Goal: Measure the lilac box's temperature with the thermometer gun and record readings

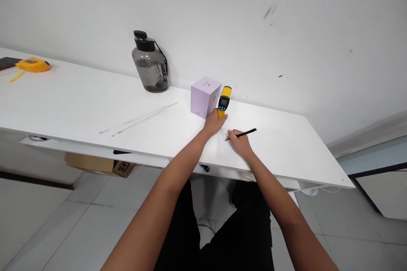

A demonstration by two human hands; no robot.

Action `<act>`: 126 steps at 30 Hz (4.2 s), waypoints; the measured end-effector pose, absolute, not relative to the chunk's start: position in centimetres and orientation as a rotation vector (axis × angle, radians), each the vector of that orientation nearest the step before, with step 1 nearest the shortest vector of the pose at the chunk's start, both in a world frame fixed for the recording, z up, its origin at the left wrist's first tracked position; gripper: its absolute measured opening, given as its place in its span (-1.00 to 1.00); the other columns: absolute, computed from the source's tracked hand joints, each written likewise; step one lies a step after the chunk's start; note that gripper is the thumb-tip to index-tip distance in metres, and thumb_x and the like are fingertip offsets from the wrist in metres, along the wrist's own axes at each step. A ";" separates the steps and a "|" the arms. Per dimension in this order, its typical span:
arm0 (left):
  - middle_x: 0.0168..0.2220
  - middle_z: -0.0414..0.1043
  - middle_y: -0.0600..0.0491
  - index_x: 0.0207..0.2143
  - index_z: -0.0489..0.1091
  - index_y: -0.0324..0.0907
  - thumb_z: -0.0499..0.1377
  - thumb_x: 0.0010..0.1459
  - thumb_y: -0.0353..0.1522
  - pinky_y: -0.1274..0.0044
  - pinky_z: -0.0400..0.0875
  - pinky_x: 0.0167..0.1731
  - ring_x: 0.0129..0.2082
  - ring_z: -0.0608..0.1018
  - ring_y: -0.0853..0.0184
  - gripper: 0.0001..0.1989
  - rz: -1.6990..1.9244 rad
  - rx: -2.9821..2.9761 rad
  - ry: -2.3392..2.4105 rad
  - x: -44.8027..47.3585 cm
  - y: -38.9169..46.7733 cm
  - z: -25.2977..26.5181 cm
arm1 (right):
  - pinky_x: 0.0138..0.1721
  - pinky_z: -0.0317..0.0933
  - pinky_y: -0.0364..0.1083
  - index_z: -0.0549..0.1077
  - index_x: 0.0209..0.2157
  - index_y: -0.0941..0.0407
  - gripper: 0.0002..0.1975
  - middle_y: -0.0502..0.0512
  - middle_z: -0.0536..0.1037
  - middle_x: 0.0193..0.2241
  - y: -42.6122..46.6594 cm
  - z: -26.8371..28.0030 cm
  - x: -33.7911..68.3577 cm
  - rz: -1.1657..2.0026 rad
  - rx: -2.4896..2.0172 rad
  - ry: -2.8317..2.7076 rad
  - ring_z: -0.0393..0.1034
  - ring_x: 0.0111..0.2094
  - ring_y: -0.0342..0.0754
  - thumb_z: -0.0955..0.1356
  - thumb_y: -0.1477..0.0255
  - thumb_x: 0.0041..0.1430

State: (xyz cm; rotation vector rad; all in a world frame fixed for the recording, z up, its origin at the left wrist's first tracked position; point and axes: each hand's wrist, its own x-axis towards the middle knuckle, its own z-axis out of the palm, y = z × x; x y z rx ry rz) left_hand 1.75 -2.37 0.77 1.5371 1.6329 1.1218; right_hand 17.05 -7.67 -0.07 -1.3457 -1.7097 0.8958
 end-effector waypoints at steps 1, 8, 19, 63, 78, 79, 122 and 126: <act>-0.16 0.50 -0.04 -0.10 0.28 -0.09 0.13 0.23 -0.14 0.37 0.41 -0.10 -0.09 0.56 0.12 -0.72 1.134 1.528 1.623 1.7 -2.4 0.7 | -0.33 0.17 -0.06 0.45 -0.61 0.06 -0.62 -0.02 0.37 -0.65 -7.7 -0.1 17.0 0.894 -1.352 -1.706 0.30 -0.47 -0.04 0.28 0.16 0.16; -0.08 0.50 -0.07 0.00 0.28 -0.11 0.17 0.22 -0.10 0.39 0.38 -0.09 -0.07 0.55 0.15 -0.61 1.169 1.464 1.599 1.7 -2.4 0.9 | -0.34 0.18 -0.06 0.45 -0.60 0.07 -0.63 -0.02 0.38 -0.65 -7.7 -0.1 17.1 0.884 -1.357 -1.714 0.30 -0.47 -0.04 0.28 0.17 0.16; -0.09 0.52 -0.05 -0.09 0.31 -0.11 0.12 0.25 -0.15 0.40 0.39 -0.10 -0.08 0.54 0.17 -0.72 1.177 1.468 1.589 1.7 -2.3 0.9 | -0.36 0.16 -0.06 0.43 -0.62 0.07 -0.63 -0.02 0.35 -0.67 -7.7 0.0 17.1 0.870 -1.373 -1.651 0.27 -0.49 -0.05 0.28 0.16 0.15; -0.08 0.49 -0.11 -0.01 0.27 -0.16 0.17 0.20 -0.34 0.38 0.40 -0.08 -0.07 0.54 0.12 -0.69 1.199 1.521 1.679 1.7 -2.2 0.8 | -0.34 0.16 -0.06 0.44 -0.62 0.07 -0.63 -0.01 0.41 -0.62 -7.7 -0.4 17.2 0.869 -1.358 -1.645 0.30 -0.46 -0.04 0.30 0.18 0.15; -0.04 0.48 -0.06 -0.06 0.27 -0.11 0.18 0.16 -0.37 0.36 0.40 -0.06 -0.03 0.53 0.13 -0.72 1.222 1.610 1.608 1.7 -2.4 0.7 | -0.35 0.14 -0.06 0.46 -0.60 0.08 -0.62 -0.03 0.38 -0.65 -7.6 -0.6 17.3 0.853 -1.339 -1.704 0.28 -0.49 -0.06 0.29 0.15 0.16; -0.06 0.48 -0.06 -0.08 0.27 -0.11 0.18 0.16 -0.37 0.35 0.40 -0.07 -0.04 0.53 0.12 -0.73 1.229 1.606 1.612 1.7 -2.3 0.6 | -0.35 0.14 -0.06 0.45 -0.60 0.08 -0.62 -0.03 0.38 -0.64 -7.6 -0.5 17.3 0.849 -1.342 -1.703 0.28 -0.48 -0.06 0.29 0.16 0.16; 0.04 0.46 -0.04 0.16 0.17 -0.10 0.25 0.13 -0.30 0.37 0.38 -0.04 0.02 0.52 0.17 -0.44 1.225 1.620 1.571 1.9 -2.3 0.0 | -0.39 0.19 -0.07 0.52 -0.32 0.07 -0.43 -0.05 0.34 -0.66 -8.0 -0.3 17.3 0.861 -1.353 -1.608 0.30 -0.51 -0.06 0.20 -0.13 0.25; 0.05 0.46 -0.07 0.17 0.16 -0.11 0.25 0.14 -0.30 0.36 0.39 -0.07 -0.01 0.53 0.15 -0.43 1.225 1.591 1.582 1.8 -2.5 0.4 | -0.39 0.19 -0.07 0.52 -0.32 0.07 -0.43 -0.05 0.34 -0.66 -7.9 -0.3 17.3 0.855 -1.359 -1.622 0.31 -0.51 -0.06 0.20 -0.13 0.24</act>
